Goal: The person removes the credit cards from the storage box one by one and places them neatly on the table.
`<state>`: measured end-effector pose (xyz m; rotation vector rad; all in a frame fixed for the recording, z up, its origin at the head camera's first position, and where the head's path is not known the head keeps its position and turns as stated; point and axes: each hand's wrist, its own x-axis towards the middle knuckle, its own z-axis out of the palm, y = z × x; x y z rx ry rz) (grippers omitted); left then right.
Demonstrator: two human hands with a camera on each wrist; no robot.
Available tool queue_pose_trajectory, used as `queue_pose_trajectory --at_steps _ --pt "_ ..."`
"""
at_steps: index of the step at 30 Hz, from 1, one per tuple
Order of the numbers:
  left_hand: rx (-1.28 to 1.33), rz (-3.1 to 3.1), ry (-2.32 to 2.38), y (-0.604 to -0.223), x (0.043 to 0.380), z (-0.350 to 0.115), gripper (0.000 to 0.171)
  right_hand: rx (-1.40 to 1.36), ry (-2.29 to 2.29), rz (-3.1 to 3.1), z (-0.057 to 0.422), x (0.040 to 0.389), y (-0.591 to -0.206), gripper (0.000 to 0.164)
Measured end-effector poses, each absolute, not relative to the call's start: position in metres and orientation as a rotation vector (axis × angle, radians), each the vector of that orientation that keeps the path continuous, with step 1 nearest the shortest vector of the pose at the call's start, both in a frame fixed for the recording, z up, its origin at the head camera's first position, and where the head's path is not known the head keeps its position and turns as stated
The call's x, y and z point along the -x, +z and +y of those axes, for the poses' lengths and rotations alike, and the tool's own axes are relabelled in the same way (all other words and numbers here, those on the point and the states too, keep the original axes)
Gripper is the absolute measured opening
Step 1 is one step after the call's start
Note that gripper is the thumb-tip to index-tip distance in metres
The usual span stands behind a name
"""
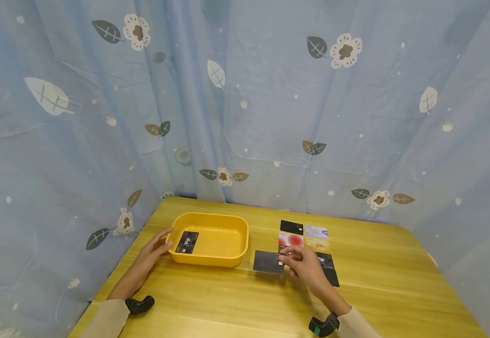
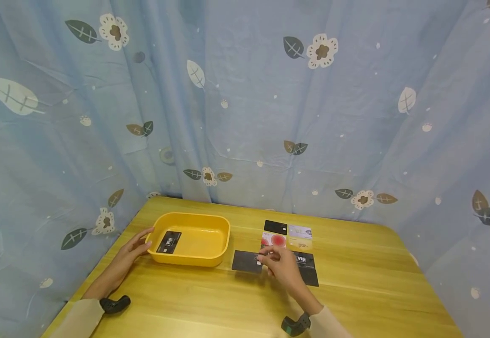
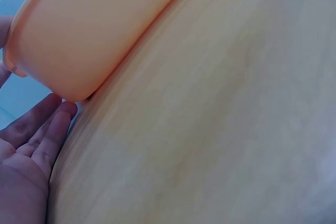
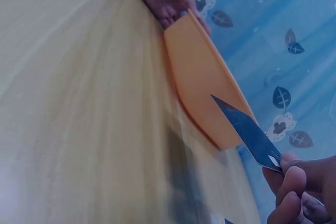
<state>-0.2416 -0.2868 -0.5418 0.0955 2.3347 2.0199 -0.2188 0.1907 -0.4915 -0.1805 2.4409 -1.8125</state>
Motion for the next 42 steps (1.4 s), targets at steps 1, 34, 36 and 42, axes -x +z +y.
queue_pose_trajectory --at_steps 1,34,36,42 --pt "-0.094 2.337 2.018 -0.542 0.241 -0.287 0.062 0.177 -1.800 2.448 0.192 0.218 -0.493 0.018" --pt "-0.079 2.385 1.974 -0.537 0.241 -0.288 0.064 -0.092 -1.696 2.552 0.227 0.190 -0.530 0.013" --pt "-0.081 2.381 1.971 -0.538 0.241 -0.288 0.063 -0.117 -1.670 2.562 0.228 0.189 -0.531 0.013" --pt "-0.088 2.382 1.969 -0.541 0.241 -0.288 0.064 -0.195 -1.556 2.621 0.228 0.187 -0.534 0.015"
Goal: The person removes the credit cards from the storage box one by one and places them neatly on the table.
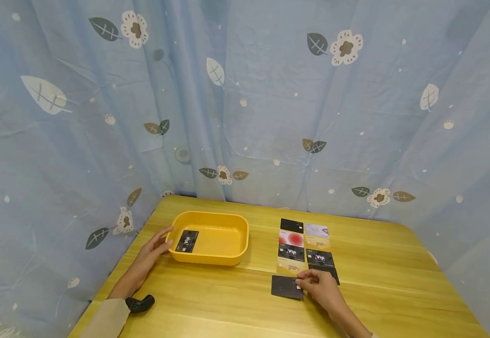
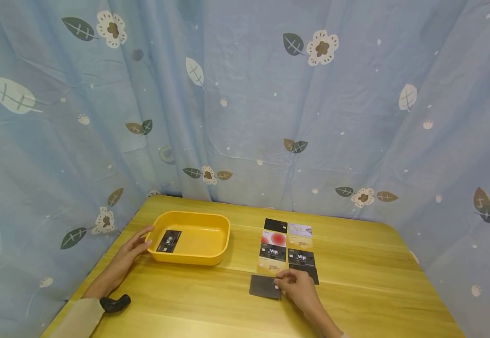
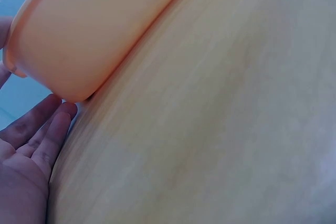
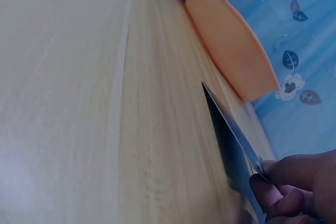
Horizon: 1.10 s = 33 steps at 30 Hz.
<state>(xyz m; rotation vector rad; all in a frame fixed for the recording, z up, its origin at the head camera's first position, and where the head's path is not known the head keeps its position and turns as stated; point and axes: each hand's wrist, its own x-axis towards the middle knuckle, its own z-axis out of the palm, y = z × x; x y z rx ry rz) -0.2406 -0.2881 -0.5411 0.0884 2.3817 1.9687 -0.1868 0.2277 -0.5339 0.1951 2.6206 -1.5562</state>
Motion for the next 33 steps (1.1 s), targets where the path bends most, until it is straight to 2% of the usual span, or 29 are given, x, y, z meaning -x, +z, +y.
queue_pose_trajectory --at_steps 6,16,33 --pt "-0.095 2.377 1.978 -0.5396 0.2407 -0.2869 0.064 -0.225 -1.542 2.616 0.2294 0.1856 -0.5327 0.015" --pt "-0.085 2.376 1.973 -0.5366 0.2388 -0.2863 0.065 -0.231 -1.574 2.591 0.2331 0.1844 -0.5328 0.027" --pt "-0.093 2.388 1.975 -0.5374 0.2379 -0.2862 0.065 -0.228 -1.398 2.780 0.2291 0.1836 -0.5313 0.020"
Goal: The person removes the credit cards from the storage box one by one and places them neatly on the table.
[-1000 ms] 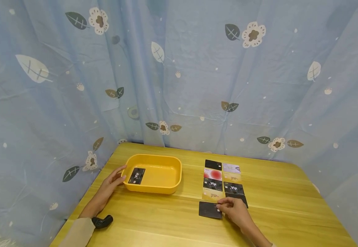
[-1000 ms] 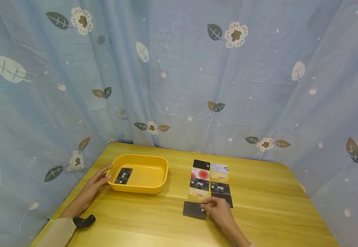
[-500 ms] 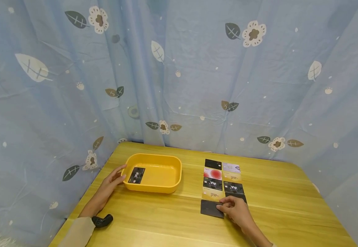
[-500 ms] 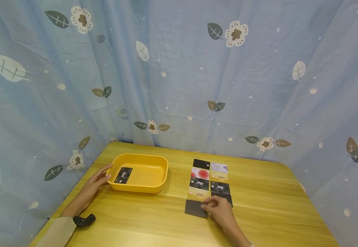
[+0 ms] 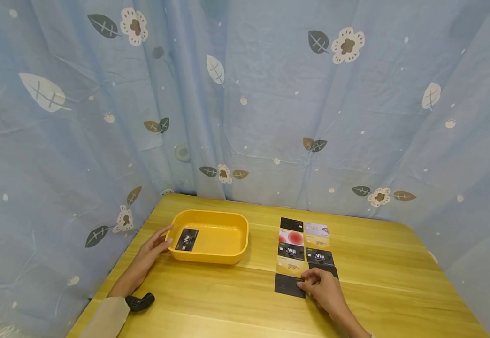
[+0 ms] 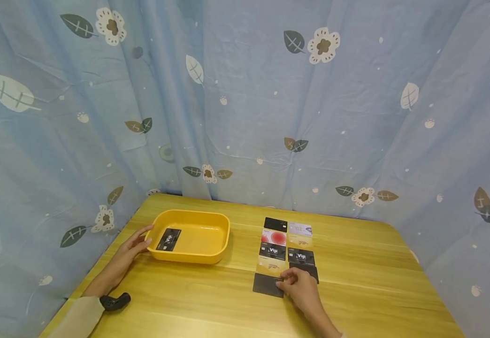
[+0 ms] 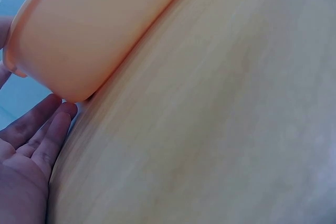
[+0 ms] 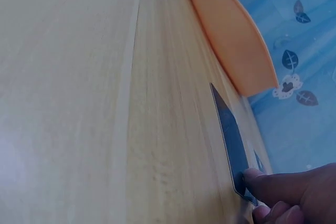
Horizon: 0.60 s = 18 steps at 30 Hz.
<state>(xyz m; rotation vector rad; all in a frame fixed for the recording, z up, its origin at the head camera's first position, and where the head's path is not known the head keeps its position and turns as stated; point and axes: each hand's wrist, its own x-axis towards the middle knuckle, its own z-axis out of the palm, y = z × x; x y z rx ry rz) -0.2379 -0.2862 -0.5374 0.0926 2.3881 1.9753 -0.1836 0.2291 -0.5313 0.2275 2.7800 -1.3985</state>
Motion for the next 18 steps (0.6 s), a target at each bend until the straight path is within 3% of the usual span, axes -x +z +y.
queue_pose_trajectory --at_steps 18 --pt "-0.078 2.388 1.965 -0.5390 0.2391 -0.2865 0.065 -0.209 -1.483 2.750 0.2318 0.1827 -0.5326 0.016"
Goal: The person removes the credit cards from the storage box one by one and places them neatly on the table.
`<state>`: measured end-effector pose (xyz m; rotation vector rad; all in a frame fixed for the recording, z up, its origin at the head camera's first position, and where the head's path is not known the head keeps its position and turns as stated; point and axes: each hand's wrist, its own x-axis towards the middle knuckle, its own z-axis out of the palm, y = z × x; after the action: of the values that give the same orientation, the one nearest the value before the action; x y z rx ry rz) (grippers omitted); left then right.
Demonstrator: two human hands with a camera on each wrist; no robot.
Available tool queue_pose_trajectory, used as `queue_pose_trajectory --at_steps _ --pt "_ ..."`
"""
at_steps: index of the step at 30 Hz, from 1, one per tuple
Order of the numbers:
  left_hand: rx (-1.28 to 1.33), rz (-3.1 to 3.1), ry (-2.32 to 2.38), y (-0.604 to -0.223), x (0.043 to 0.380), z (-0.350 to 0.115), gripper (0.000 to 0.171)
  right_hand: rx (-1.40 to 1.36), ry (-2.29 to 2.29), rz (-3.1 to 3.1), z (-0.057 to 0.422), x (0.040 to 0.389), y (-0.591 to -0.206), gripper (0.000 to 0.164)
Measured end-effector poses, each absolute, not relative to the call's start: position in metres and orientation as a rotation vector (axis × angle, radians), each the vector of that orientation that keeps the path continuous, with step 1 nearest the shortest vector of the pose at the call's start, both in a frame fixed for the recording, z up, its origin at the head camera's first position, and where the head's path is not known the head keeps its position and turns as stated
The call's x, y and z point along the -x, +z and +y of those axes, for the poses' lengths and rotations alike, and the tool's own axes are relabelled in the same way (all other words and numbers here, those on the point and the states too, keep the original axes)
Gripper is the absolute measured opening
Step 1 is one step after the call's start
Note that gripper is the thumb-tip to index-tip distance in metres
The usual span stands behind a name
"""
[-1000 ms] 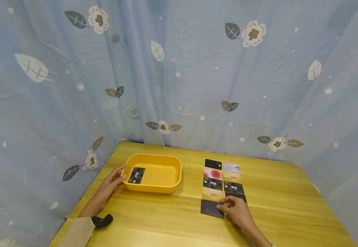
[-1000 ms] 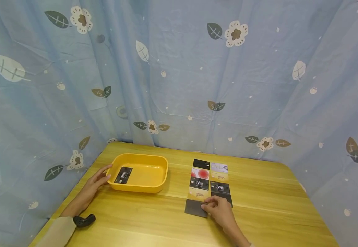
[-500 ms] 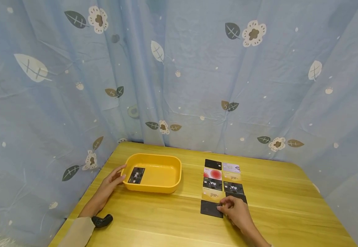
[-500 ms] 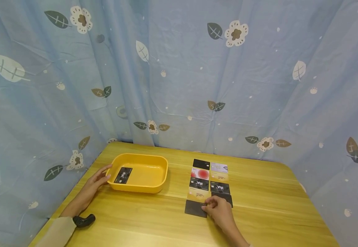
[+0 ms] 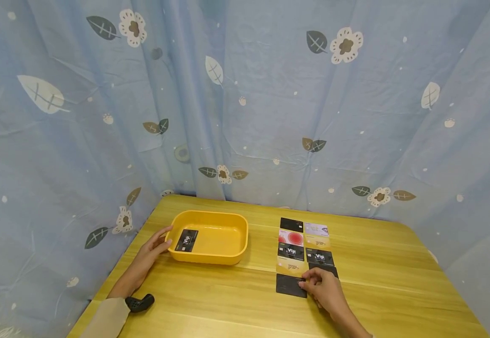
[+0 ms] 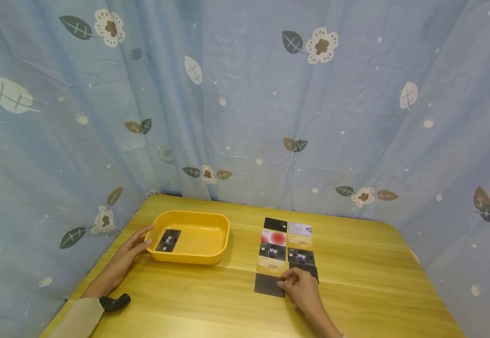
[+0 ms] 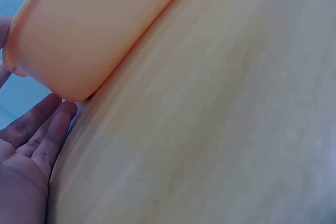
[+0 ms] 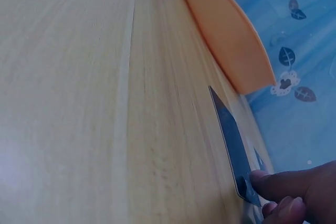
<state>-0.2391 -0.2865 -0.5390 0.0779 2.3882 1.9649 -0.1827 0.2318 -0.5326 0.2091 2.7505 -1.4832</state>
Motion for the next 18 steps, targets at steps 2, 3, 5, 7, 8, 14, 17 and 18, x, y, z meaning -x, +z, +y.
queue_pose_trajectory --at_steps 2,3,5,7,8,14,17,18 --pt "-0.076 2.387 1.966 -0.539 0.239 -0.286 0.065 -0.204 -1.493 2.749 0.232 0.183 -0.532 0.016" --pt "-0.077 2.386 1.966 -0.539 0.240 -0.286 0.065 -0.199 -1.495 2.757 0.232 0.183 -0.531 0.016" --pt "-0.079 2.385 1.967 -0.539 0.240 -0.286 0.065 -0.185 -1.498 2.781 0.232 0.185 -0.529 0.016" --pt "-0.084 2.385 1.969 -0.539 0.240 -0.287 0.065 -0.163 -1.497 2.816 0.231 0.187 -0.527 0.016" --pt "-0.087 2.384 1.970 -0.539 0.240 -0.287 0.065 -0.161 -1.496 2.830 0.231 0.188 -0.525 0.016" --pt "-0.093 2.364 1.996 -0.541 0.240 -0.287 0.064 -0.110 -1.495 2.865 0.229 0.194 -0.520 0.016" --pt "-0.097 2.352 2.009 -0.541 0.241 -0.287 0.064 -0.069 -1.458 2.891 0.227 0.197 -0.518 0.019" --pt "-0.097 2.352 2.010 -0.542 0.241 -0.287 0.065 -0.064 -1.452 2.891 0.226 0.198 -0.517 0.020"
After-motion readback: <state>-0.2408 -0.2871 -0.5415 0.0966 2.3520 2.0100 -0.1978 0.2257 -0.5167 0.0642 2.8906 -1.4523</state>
